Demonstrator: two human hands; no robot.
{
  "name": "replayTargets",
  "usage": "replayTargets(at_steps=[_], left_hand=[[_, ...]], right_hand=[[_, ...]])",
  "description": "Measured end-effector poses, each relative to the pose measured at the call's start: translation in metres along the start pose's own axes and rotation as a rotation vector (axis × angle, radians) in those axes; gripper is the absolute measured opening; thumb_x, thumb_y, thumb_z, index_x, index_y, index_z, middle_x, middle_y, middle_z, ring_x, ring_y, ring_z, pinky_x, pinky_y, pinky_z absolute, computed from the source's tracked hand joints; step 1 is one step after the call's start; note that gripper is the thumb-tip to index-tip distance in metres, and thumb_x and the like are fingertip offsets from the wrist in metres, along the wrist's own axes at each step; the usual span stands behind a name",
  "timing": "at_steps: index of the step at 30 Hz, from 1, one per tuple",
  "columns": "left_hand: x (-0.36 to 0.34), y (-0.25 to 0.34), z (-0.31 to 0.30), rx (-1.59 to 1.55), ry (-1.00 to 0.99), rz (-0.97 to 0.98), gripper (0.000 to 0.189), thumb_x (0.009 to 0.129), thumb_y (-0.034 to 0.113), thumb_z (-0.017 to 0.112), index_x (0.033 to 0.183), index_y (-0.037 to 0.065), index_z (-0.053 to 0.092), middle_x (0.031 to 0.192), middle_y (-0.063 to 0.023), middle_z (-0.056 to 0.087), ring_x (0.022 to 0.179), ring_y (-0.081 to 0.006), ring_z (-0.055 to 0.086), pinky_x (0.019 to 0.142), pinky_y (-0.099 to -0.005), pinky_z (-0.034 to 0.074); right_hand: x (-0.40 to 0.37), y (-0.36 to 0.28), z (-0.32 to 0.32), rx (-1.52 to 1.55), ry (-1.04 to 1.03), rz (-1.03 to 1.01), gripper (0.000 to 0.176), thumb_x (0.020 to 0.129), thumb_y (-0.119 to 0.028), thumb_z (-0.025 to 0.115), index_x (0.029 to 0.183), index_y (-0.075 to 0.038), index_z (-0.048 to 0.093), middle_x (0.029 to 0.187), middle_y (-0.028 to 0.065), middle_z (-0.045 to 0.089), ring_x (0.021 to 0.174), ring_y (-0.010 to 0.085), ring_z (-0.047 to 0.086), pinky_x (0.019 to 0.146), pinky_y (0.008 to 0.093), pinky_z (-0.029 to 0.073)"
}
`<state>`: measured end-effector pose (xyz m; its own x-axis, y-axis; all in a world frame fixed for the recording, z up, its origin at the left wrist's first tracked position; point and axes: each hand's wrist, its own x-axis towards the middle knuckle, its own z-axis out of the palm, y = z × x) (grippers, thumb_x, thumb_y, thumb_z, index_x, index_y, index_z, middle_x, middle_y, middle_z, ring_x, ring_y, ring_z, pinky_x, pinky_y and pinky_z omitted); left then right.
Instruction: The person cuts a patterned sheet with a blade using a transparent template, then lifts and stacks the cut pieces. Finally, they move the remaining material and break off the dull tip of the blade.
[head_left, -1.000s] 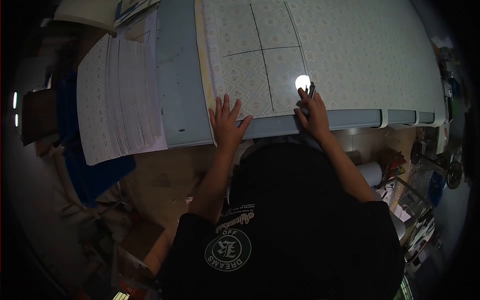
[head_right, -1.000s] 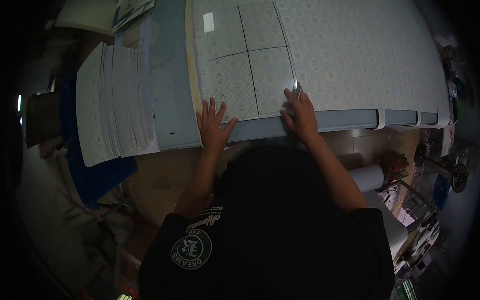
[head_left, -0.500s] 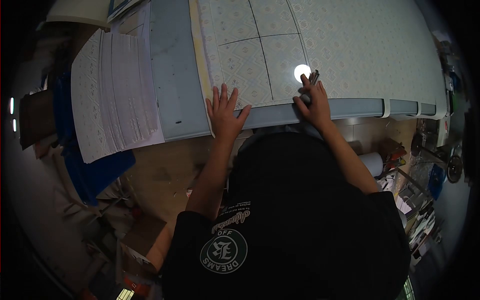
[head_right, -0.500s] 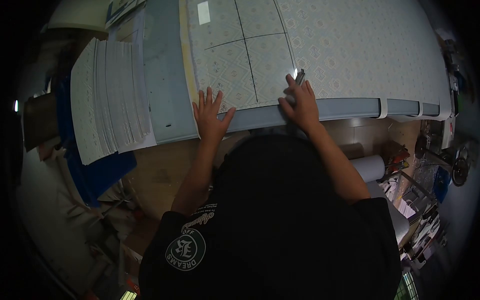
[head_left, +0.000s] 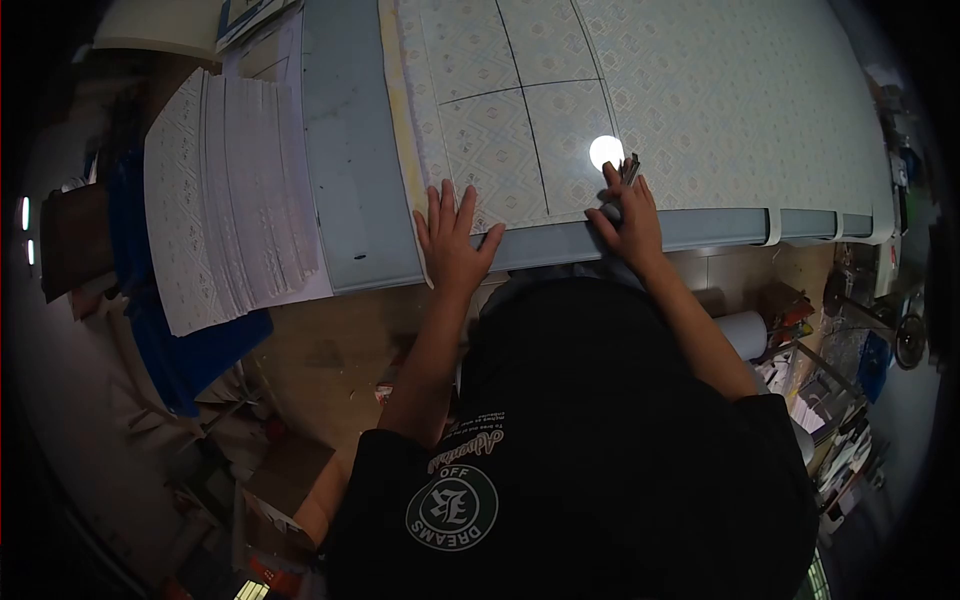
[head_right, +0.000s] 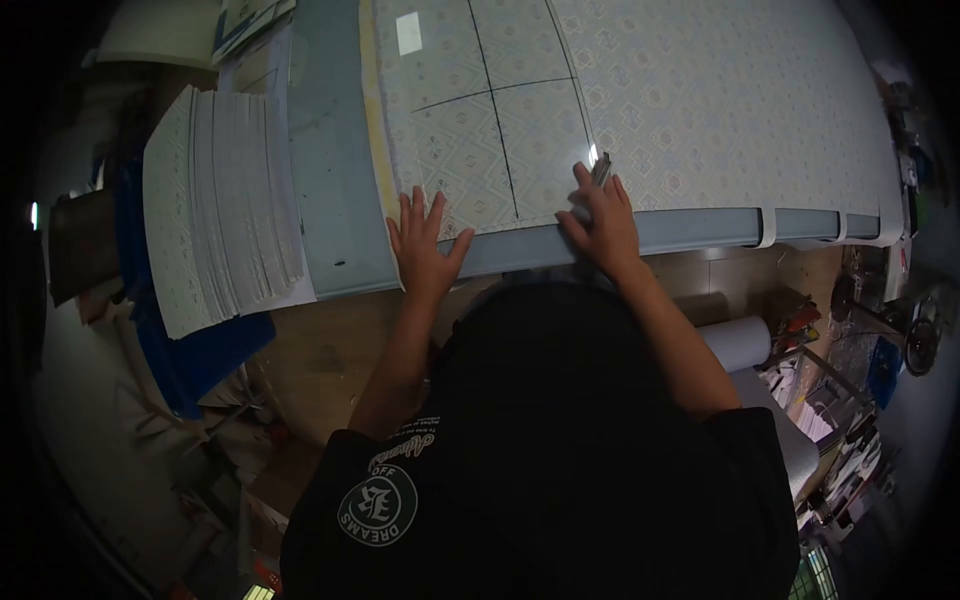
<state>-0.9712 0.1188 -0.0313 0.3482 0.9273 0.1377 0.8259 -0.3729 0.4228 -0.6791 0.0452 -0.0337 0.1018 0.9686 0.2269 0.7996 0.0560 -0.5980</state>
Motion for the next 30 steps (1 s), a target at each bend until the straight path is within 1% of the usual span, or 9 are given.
replayTargets(at_steps=[2, 5, 14, 30], left_hand=[[0.0002, 0.0003, -0.0017, 0.018, -0.012, 0.007, 0.065, 0.087, 0.05, 0.071, 0.141, 0.015, 0.059, 0.159, -0.0157, 0.04, 0.151, -0.0364, 0.026, 0.12, -0.0622, 0.012], [0.0003, 0.0001, -0.0022, 0.033, -0.034, 0.015, 0.065, 0.088, 0.05, 0.07, 0.141, 0.015, 0.059, 0.159, -0.0159, 0.039, 0.152, -0.0363, 0.025, 0.12, -0.0621, 0.012], [0.0007, -0.0006, -0.0019, 0.033, -0.039, 0.018, 0.065, 0.087, 0.049, 0.071, 0.14, 0.014, 0.059, 0.159, -0.0153, 0.039, 0.152, -0.0363, 0.026, 0.119, -0.0627, 0.013], [0.0009, -0.0004, -0.0032, 0.02, -0.06, 0.003, 0.064, 0.087, 0.048, 0.071, 0.14, 0.013, 0.06, 0.16, -0.0148, 0.038, 0.152, -0.0357, 0.025, 0.119, -0.0626, 0.013]], right_hand=[[0.0007, -0.0016, -0.0005, 0.002, -0.037, 0.04, 0.03, 0.085, -0.022, 0.077, 0.104, -0.007, 0.059, 0.148, 0.0142, 0.053, 0.131, 0.038, 0.051, 0.118, 0.0523, 0.03], [0.0014, -0.004, -0.0024, 0.006, -0.041, 0.048, 0.031, 0.084, -0.023, 0.078, 0.103, -0.007, 0.06, 0.148, 0.0142, 0.054, 0.131, 0.0381, 0.051, 0.117, 0.0522, 0.031], [0.0023, -0.0051, -0.0039, -0.01, -0.051, 0.049, 0.032, 0.085, -0.022, 0.078, 0.105, -0.007, 0.059, 0.148, 0.0138, 0.053, 0.133, 0.0376, 0.05, 0.118, 0.0509, 0.03], [0.0036, -0.0053, -0.0044, -0.009, -0.058, 0.06, 0.031, 0.085, -0.022, 0.076, 0.105, -0.007, 0.059, 0.149, 0.0136, 0.052, 0.136, 0.0378, 0.048, 0.117, 0.051, 0.03]])
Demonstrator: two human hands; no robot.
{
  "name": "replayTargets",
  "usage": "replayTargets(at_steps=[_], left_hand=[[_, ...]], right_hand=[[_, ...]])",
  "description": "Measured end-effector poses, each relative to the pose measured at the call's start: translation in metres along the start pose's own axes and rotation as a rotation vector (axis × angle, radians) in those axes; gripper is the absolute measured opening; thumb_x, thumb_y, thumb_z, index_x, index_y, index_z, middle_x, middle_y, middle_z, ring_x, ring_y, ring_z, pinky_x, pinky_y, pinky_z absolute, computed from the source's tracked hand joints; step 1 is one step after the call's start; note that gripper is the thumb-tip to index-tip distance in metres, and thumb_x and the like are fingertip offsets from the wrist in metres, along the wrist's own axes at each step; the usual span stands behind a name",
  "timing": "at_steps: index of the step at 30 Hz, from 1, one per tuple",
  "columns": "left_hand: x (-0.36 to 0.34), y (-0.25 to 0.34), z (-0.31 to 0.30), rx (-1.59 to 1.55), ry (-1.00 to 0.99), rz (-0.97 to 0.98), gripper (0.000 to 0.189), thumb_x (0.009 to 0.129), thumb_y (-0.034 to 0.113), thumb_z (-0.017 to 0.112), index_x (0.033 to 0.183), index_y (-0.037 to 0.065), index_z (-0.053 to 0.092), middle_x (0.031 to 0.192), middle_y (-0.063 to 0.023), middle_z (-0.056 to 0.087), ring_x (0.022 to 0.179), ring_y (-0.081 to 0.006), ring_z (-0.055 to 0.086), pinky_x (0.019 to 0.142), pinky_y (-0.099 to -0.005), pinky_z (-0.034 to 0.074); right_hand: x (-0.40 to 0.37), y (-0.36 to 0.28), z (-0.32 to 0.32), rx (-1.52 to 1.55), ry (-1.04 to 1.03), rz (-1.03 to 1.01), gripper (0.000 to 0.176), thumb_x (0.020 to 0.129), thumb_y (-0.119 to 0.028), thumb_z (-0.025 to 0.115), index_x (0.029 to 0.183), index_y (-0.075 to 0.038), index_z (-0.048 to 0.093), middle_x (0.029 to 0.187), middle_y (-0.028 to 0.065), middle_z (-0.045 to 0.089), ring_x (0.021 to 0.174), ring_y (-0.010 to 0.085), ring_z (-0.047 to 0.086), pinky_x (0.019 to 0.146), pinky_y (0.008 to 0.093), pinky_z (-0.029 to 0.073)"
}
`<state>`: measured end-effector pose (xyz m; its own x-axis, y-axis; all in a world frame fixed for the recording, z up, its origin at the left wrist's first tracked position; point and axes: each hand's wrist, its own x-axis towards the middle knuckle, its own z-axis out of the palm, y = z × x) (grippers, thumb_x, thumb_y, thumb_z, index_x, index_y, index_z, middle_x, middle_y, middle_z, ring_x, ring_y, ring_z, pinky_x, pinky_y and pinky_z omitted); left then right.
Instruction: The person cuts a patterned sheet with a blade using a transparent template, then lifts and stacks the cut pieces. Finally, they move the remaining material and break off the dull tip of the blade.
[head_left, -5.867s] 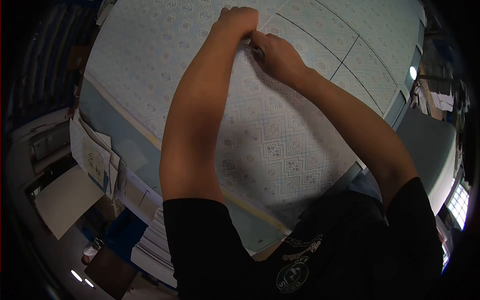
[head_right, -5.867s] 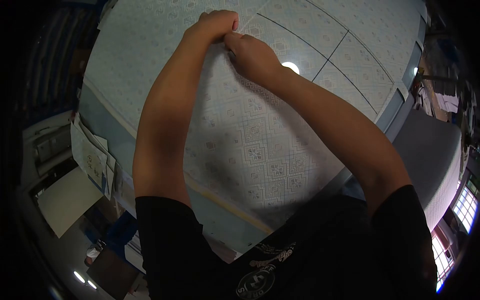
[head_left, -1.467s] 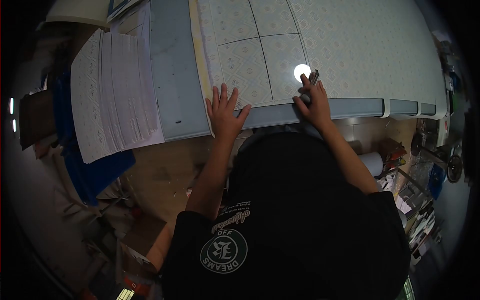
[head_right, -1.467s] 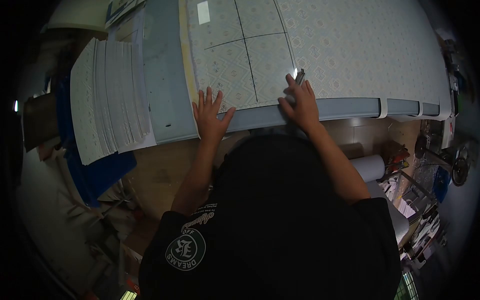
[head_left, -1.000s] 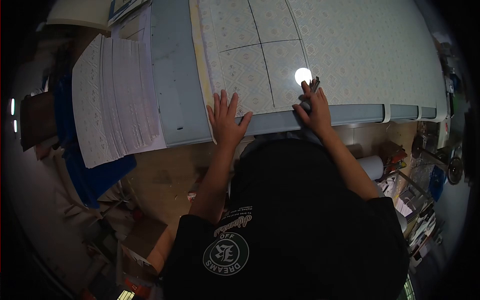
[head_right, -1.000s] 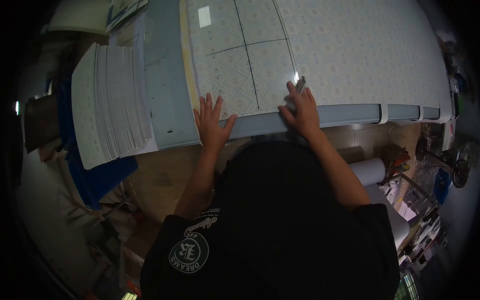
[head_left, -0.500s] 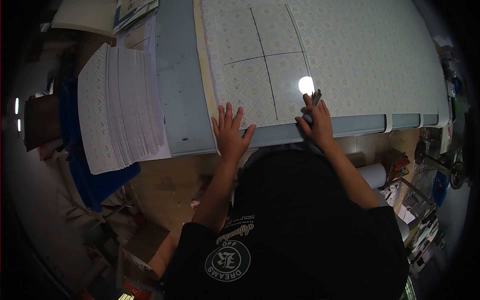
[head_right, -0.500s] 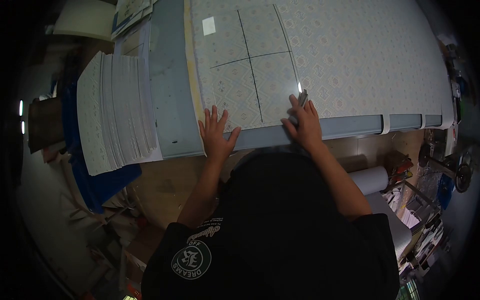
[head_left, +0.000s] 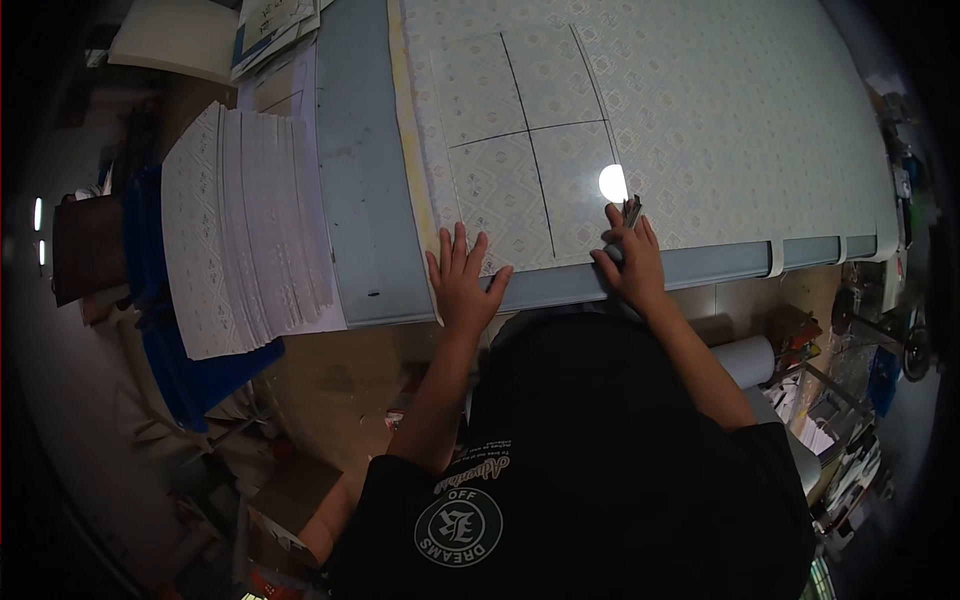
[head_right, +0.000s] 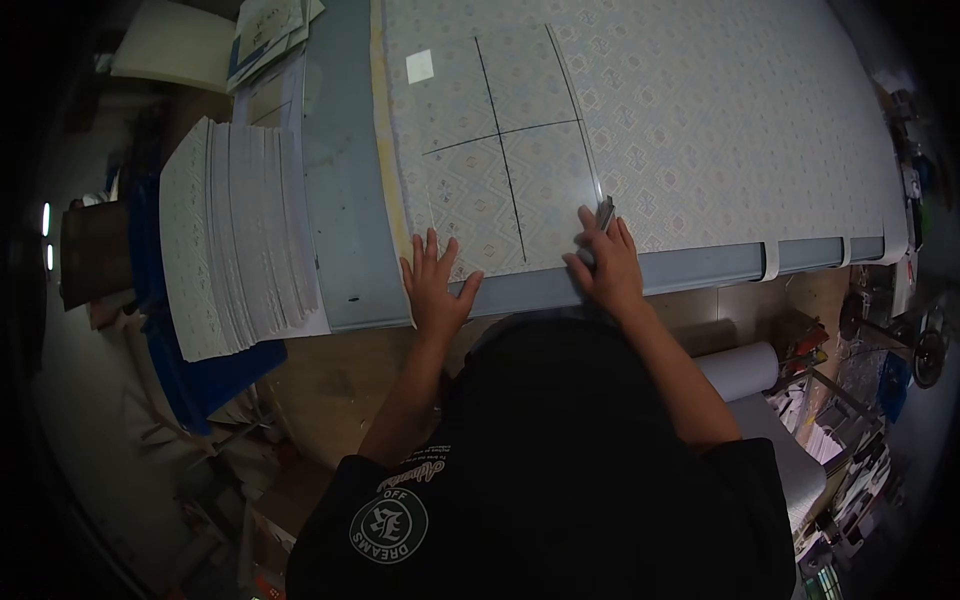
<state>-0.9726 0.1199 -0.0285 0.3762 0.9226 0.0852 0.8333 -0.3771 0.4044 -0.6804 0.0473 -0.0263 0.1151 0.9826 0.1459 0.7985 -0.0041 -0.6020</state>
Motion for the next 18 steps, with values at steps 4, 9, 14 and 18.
replayTargets(at_steps=[4, 9, 14, 18], left_hand=[[-0.0008, -0.0003, 0.0005, 0.009, 0.008, 0.001, 0.064, 0.087, 0.048, 0.071, 0.14, 0.013, 0.06, 0.16, -0.0148, 0.038, 0.152, -0.036, 0.025, 0.119, -0.0625, 0.013], [0.0002, -0.001, 0.0001, 0.006, 0.006, 0.013, 0.064, 0.087, 0.048, 0.071, 0.139, 0.013, 0.06, 0.16, -0.0147, 0.038, 0.152, -0.0363, 0.026, 0.119, -0.063, 0.013], [0.0009, 0.0009, -0.0014, 0.0, -0.001, 0.004, 0.064, 0.087, 0.048, 0.071, 0.14, 0.013, 0.059, 0.16, -0.0147, 0.038, 0.152, -0.0362, 0.026, 0.119, -0.0633, 0.014], [0.0013, 0.0011, -0.0025, -0.006, -0.008, -0.005, 0.064, 0.087, 0.048, 0.071, 0.14, 0.014, 0.059, 0.16, -0.0142, 0.038, 0.152, -0.0359, 0.025, 0.119, -0.063, 0.013]], right_hand=[[-0.0013, 0.0009, 0.0016, 0.002, 0.003, 0.005, 0.031, 0.085, -0.022, 0.076, 0.105, -0.007, 0.058, 0.149, 0.0135, 0.053, 0.137, 0.0382, 0.046, 0.117, 0.0516, 0.03], [-0.0011, -0.0001, -0.0001, 0.006, 0.0, 0.01, 0.031, 0.086, -0.021, 0.076, 0.106, -0.008, 0.057, 0.149, 0.0132, 0.052, 0.141, 0.0389, 0.042, 0.118, 0.0522, 0.029], [-0.0011, -0.0003, -0.0001, 0.041, -0.031, 0.046, 0.031, 0.086, -0.021, 0.076, 0.105, -0.007, 0.057, 0.15, 0.0135, 0.051, 0.144, 0.0395, 0.038, 0.118, 0.0525, 0.028], [-0.0011, 0.0011, 0.0023, 0.017, 0.006, 0.003, 0.031, 0.086, -0.021, 0.076, 0.106, -0.006, 0.058, 0.15, 0.0135, 0.051, 0.144, 0.0394, 0.038, 0.118, 0.0524, 0.028]])
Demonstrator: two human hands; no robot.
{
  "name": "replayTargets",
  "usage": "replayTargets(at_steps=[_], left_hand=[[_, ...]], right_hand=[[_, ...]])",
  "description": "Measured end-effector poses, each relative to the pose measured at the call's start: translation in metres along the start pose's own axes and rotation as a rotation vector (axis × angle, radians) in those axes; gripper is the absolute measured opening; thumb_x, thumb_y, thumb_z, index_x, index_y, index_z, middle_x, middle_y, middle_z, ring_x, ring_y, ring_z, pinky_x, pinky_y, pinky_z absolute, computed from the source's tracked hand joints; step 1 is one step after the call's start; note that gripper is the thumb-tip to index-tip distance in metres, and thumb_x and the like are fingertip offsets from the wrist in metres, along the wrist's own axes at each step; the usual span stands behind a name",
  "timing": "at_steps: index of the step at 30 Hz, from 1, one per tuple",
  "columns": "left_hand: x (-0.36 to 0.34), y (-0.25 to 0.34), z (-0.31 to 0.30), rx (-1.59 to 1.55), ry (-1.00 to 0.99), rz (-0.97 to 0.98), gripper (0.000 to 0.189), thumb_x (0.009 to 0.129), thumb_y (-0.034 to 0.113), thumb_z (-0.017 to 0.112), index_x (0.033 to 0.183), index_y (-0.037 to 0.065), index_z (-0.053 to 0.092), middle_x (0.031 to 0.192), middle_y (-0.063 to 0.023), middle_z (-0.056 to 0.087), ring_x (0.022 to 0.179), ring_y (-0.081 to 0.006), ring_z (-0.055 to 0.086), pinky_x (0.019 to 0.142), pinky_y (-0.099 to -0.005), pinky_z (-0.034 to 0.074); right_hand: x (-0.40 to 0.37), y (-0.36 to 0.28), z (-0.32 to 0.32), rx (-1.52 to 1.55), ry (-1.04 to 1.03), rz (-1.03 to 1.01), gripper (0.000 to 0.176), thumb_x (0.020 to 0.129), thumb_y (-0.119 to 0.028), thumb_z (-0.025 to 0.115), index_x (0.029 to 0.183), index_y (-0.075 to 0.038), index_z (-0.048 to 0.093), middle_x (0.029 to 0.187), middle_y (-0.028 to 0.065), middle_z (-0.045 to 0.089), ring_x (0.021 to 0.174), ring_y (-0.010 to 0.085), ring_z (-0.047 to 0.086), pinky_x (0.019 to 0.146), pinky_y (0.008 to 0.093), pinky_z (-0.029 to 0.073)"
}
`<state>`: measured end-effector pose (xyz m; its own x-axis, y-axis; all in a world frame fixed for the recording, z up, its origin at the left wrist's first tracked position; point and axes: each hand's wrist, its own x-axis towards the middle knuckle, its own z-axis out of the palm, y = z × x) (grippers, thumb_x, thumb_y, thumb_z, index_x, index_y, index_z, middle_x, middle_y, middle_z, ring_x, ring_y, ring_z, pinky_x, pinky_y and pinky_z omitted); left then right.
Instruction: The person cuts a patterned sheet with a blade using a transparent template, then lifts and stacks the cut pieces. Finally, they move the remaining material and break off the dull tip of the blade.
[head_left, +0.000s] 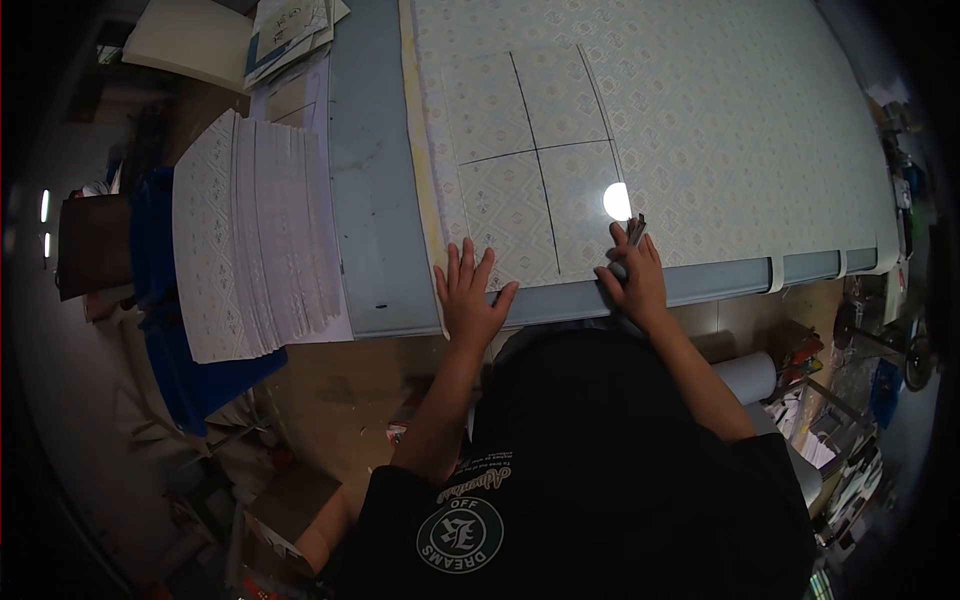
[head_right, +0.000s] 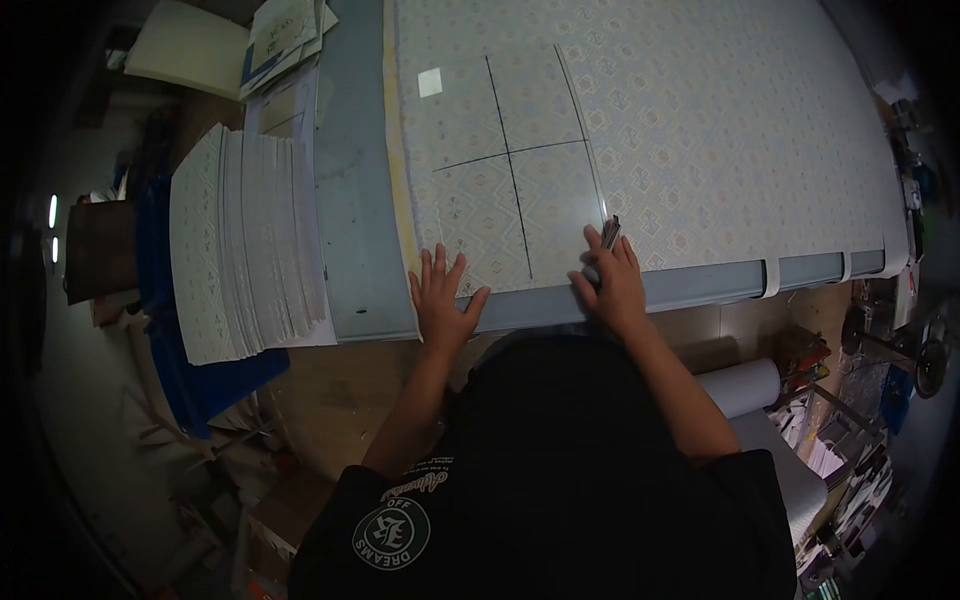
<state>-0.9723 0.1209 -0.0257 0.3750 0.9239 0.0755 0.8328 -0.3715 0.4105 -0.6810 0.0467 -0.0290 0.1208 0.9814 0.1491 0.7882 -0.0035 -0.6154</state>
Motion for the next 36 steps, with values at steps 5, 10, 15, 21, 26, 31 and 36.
replayTargets(at_steps=[5, 10, 15, 21, 26, 31, 36], left_hand=[[-0.001, 0.0, 0.001, -0.015, 0.009, 0.0, 0.064, 0.087, 0.048, 0.071, 0.141, 0.014, 0.059, 0.16, -0.0137, 0.037, 0.152, -0.0355, 0.025, 0.119, -0.0629, 0.013], [0.001, 0.0, 0.001, -0.008, 0.005, 0.002, 0.064, 0.088, 0.047, 0.07, 0.141, 0.014, 0.058, 0.16, -0.0136, 0.037, 0.152, -0.0353, 0.024, 0.119, -0.0633, 0.013], [-0.001, -0.002, 0.002, -0.026, 0.004, 0.007, 0.064, 0.089, 0.047, 0.069, 0.142, 0.014, 0.057, 0.16, -0.0145, 0.037, 0.152, -0.036, 0.023, 0.119, -0.0634, 0.012], [-0.001, -0.006, 0.0, -0.051, -0.026, 0.029, 0.065, 0.089, 0.047, 0.069, 0.143, 0.012, 0.056, 0.161, -0.0167, 0.035, 0.152, -0.0379, 0.022, 0.119, -0.0636, 0.011], [0.0, -0.007, -0.005, -0.054, -0.054, 0.047, 0.067, 0.089, 0.048, 0.068, 0.143, 0.012, 0.055, 0.161, -0.0177, 0.032, 0.153, -0.0393, 0.019, 0.119, -0.0634, 0.011], [0.008, 0.003, -0.019, -0.046, -0.089, 0.087, 0.064, 0.087, 0.045, 0.072, 0.138, 0.008, 0.059, 0.156, -0.0197, 0.036, 0.147, -0.0414, 0.026, 0.118, -0.0615, 0.017], [0.058, 0.027, -0.012, -0.119, -0.057, 0.176, 0.049, 0.081, 0.032, 0.079, 0.117, 0.002, 0.065, 0.13, -0.0183, 0.051, 0.122, -0.0365, 0.045, 0.108, -0.0531, 0.035]], right_hand=[[-0.001, 0.001, 0.0, 0.002, -0.015, 0.012, 0.031, 0.086, -0.022, 0.076, 0.106, -0.006, 0.059, 0.151, 0.0131, 0.051, 0.145, 0.0387, 0.038, 0.119, 0.052, 0.027], [-0.001, 0.0, 0.001, -0.015, 0.012, 0.006, 0.031, 0.086, -0.023, 0.076, 0.106, -0.006, 0.059, 0.15, 0.013, 0.051, 0.145, 0.0377, 0.038, 0.119, 0.0519, 0.027], [-0.002, 0.0, 0.001, -0.032, 0.016, 0.016, 0.031, 0.085, -0.023, 0.076, 0.105, -0.007, 0.059, 0.149, 0.0141, 0.053, 0.145, 0.0377, 0.038, 0.118, 0.0527, 0.028], [-0.003, -0.01, 0.001, 0.26, 0.192, 0.058, 0.039, 0.085, -0.003, 0.075, 0.116, -0.003, 0.051, 0.144, 0.0233, 0.056, 0.147, 0.0334, 0.038, 0.117, 0.0426, 0.032], [-0.021, -0.015, -0.03, 0.353, 0.324, 0.481, 0.023, 0.088, -0.005, 0.076, 0.104, -0.001, 0.06, 0.102, 0.0133, 0.071, 0.1, 0.0226, 0.067, 0.087, 0.0331, 0.052], [-0.027, -0.024, -0.063, 0.196, 0.293, 0.482, 0.023, 0.09, -0.02, 0.077, 0.101, -0.002, 0.068, 0.067, 0.0063, 0.062, 0.067, 0.0124, 0.061, 0.064, 0.0272, 0.05], [-0.032, -0.018, -0.073, 0.2, 0.266, 0.463, 0.021, 0.088, -0.014, 0.07, 0.104, -0.004, 0.061, 0.078, 0.0112, 0.064, 0.068, 0.018, 0.062, 0.066, 0.0306, 0.051]])
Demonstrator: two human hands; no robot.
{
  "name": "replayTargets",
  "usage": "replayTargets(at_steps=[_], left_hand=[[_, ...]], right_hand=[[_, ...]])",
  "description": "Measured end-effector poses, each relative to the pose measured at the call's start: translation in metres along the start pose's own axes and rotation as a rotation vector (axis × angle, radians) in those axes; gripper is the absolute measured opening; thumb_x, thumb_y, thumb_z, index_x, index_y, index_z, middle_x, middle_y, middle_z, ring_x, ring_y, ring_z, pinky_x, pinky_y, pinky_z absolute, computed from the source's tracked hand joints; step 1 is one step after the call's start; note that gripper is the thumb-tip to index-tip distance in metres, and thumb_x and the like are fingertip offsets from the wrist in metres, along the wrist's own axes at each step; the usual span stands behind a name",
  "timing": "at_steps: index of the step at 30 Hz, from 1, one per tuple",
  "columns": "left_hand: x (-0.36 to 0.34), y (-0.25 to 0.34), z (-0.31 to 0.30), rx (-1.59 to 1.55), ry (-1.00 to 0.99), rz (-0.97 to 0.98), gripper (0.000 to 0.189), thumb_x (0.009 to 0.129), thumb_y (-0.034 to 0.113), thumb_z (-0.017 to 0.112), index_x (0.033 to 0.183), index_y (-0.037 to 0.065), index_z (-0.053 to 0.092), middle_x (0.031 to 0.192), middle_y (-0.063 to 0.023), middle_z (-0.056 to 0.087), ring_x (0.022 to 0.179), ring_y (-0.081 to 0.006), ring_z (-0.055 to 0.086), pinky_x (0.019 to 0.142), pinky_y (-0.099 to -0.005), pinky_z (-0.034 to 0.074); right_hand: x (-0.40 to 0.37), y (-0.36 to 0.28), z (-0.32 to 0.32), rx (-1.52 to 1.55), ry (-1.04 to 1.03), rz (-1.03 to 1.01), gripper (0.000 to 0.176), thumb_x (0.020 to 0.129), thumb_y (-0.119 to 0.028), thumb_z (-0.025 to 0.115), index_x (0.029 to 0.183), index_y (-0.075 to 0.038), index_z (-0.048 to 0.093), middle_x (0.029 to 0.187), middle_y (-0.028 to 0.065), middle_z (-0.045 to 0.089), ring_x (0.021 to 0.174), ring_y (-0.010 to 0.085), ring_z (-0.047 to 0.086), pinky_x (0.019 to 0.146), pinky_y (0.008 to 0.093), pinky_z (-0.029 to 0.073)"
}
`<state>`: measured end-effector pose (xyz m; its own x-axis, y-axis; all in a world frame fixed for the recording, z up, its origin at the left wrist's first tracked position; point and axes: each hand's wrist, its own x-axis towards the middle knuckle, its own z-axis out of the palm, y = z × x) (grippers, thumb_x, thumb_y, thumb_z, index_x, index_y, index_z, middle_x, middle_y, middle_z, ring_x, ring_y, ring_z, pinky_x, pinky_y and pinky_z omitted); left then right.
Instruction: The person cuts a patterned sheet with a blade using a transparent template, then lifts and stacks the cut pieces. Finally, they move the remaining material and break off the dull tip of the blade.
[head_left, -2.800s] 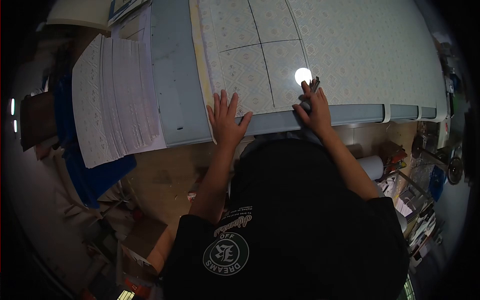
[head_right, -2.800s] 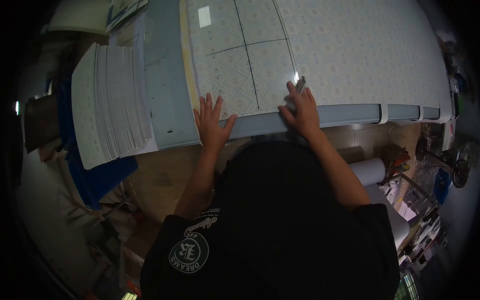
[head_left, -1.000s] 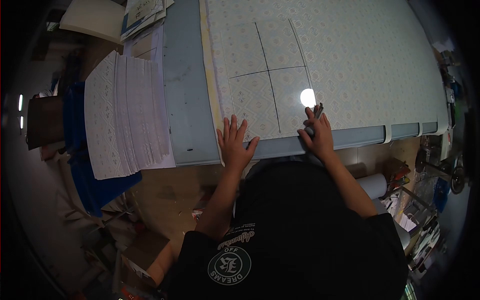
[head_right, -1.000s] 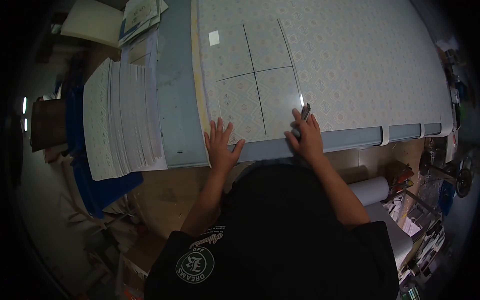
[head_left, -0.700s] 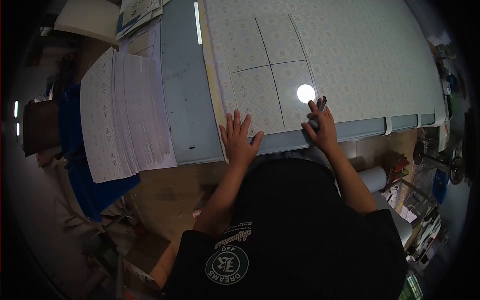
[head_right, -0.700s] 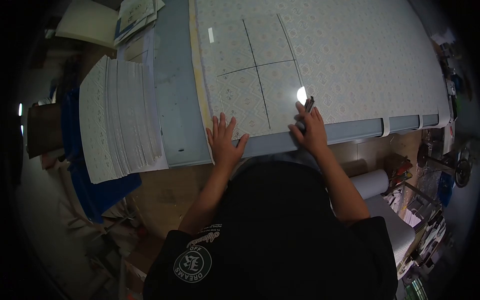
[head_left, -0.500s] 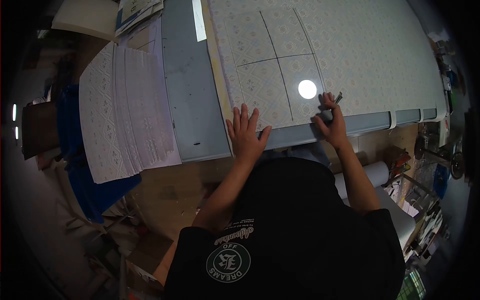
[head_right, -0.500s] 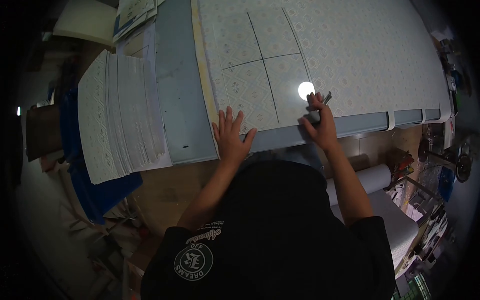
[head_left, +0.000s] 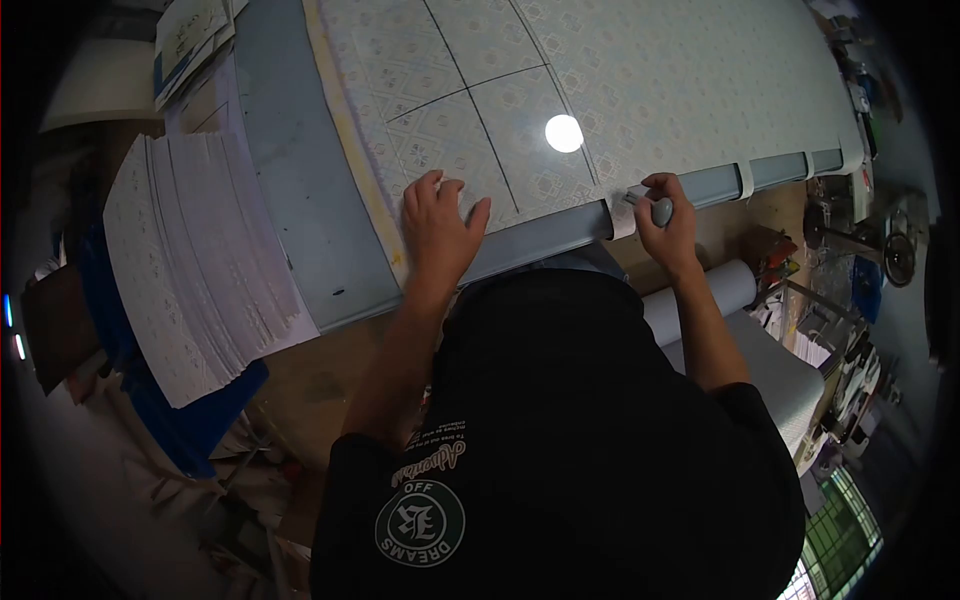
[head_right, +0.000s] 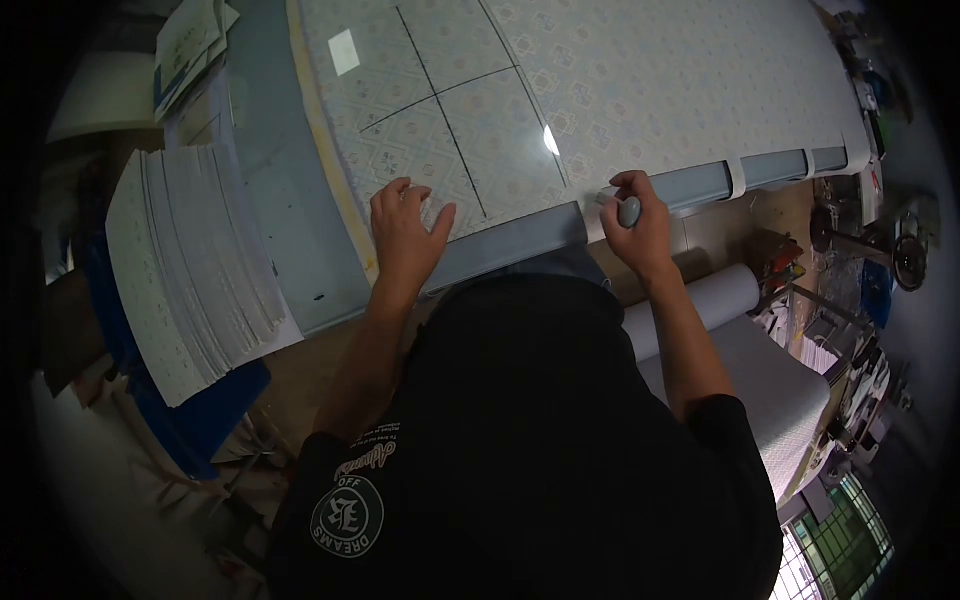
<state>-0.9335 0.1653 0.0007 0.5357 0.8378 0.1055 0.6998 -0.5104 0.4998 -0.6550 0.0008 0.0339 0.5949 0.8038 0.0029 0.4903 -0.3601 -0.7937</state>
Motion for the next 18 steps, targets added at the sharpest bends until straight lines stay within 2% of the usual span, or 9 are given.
replayTargets(at_steps=[2, 4, 5, 6, 8, 10, 13, 17, 18], left_hand=[[0.029, 0.011, 0.009, -0.077, -0.082, -0.015, 0.049, 0.081, 0.032, 0.079, 0.118, 0.003, 0.065, 0.128, -0.0177, 0.052, 0.121, -0.0362, 0.046, 0.106, -0.0514, 0.038], [0.058, 0.029, 0.016, -0.078, -0.163, 0.087, 0.05, 0.083, 0.029, 0.078, 0.122, 0.001, 0.063, 0.123, -0.0188, 0.055, 0.118, -0.0358, 0.049, 0.1, -0.0431, 0.044], [0.07, 0.037, 0.022, -0.083, -0.17, 0.088, 0.05, 0.083, 0.029, 0.078, 0.122, 0.001, 0.063, 0.123, -0.0188, 0.055, 0.118, -0.0358, 0.049, 0.1, -0.0431, 0.044], [0.082, 0.044, 0.028, -0.059, -0.203, 0.12, 0.057, 0.082, 0.031, 0.078, 0.128, 0.002, 0.06, 0.126, -0.0194, 0.054, 0.119, -0.0361, 0.048, 0.1, -0.0445, 0.044], [0.099, 0.059, 0.036, -0.037, -0.245, 0.153, 0.064, 0.082, 0.033, 0.078, 0.134, 0.003, 0.056, 0.128, -0.0199, 0.053, 0.121, -0.0365, 0.047, 0.101, -0.0459, 0.043], [0.11, 0.073, 0.043, 0.114, -0.272, 0.175, 0.086, 0.076, 0.042, 0.082, 0.146, 0.006, 0.047, 0.137, -0.021, 0.047, 0.124, -0.0378, 0.044, 0.101, -0.0494, 0.043], [0.121, 0.089, 0.044, 0.256, -0.361, 0.133, 0.098, 0.07, 0.048, 0.086, 0.147, 0.008, 0.041, 0.138, -0.0185, 0.044, 0.122, -0.0366, 0.045, 0.098, -0.0493, 0.044], [0.127, 0.096, 0.049, 0.344, -0.411, 0.101, 0.102, 0.068, 0.051, 0.087, 0.148, 0.008, 0.038, 0.138, -0.0187, 0.042, 0.122, -0.036, 0.044, 0.097, -0.0511, 0.044], [0.129, 0.097, 0.048, 0.331, -0.441, 0.087, 0.103, 0.068, 0.052, 0.087, 0.148, 0.009, 0.038, 0.141, -0.0197, 0.04, 0.125, -0.0378, 0.042, 0.097, -0.0542, 0.043]], right_hand=[[-0.001, -0.001, 0.0, -0.019, -0.021, -0.043, 0.02, 0.088, -0.014, 0.07, 0.104, -0.004, 0.061, 0.078, 0.0116, 0.065, 0.067, 0.0199, 0.063, 0.066, 0.0314, 0.051], [-0.001, -0.004, -0.001, -0.038, -0.051, -0.089, 0.02, 0.089, -0.014, 0.071, 0.104, -0.005, 0.062, 0.079, 0.012, 0.066, 0.065, 0.0219, 0.063, 0.065, 0.0323, 0.051], [-0.002, -0.008, -0.003, -0.082, -0.105, -0.01, 0.021, 0.09, -0.015, 0.073, 0.104, -0.004, 0.062, 0.085, 0.0124, 0.069, 0.073, 0.0223, 0.067, 0.07, 0.0327, 0.053], [-0.002, -0.01, -0.004, -0.124, -0.16, 0.068, 0.022, 0.09, -0.016, 0.074, 0.103, -0.003, 0.063, 0.09, 0.0127, 0.072, 0.082, 0.0227, 0.071, 0.074, 0.0331, 0.055], [-0.005, -0.011, -0.003, -0.118, -0.169, 0.094, 0.022, 0.091, -0.017, 0.074, 0.104, -0.003, 0.063, 0.093, 0.0135, 0.072, 0.085, 0.0247, 0.072, 0.075, 0.034, 0.055], [-0.007, -0.009, -0.002, -0.113, -0.18, 0.12, 0.022, 0.092, -0.017, 0.074, 0.105, -0.003, 0.063, 0.095, 0.0144, 0.073, 0.088, 0.0266, 0.073, 0.076, 0.0349, 0.056], [-0.006, -0.004, 0.003, -0.16, -0.174, 0.061, 0.022, 0.092, -0.017, 0.073, 0.106, -0.003, 0.062, 0.094, 0.0142, 0.073, 0.087, 0.029, 0.073, 0.074, 0.0358, 0.056], [-0.002, 0.0, 0.007, -0.149, -0.198, 0.06, 0.022, 0.092, -0.017, 0.073, 0.106, -0.004, 0.062, 0.093, 0.0149, 0.073, 0.082, 0.0325, 0.072, 0.07, 0.0372, 0.056], [-0.001, 0.001, 0.008, -0.14, -0.201, 0.036, 0.021, 0.092, -0.017, 0.072, 0.105, -0.005, 0.062, 0.091, 0.0151, 0.072, 0.08, 0.0333, 0.072, 0.069, 0.0375, 0.055]])
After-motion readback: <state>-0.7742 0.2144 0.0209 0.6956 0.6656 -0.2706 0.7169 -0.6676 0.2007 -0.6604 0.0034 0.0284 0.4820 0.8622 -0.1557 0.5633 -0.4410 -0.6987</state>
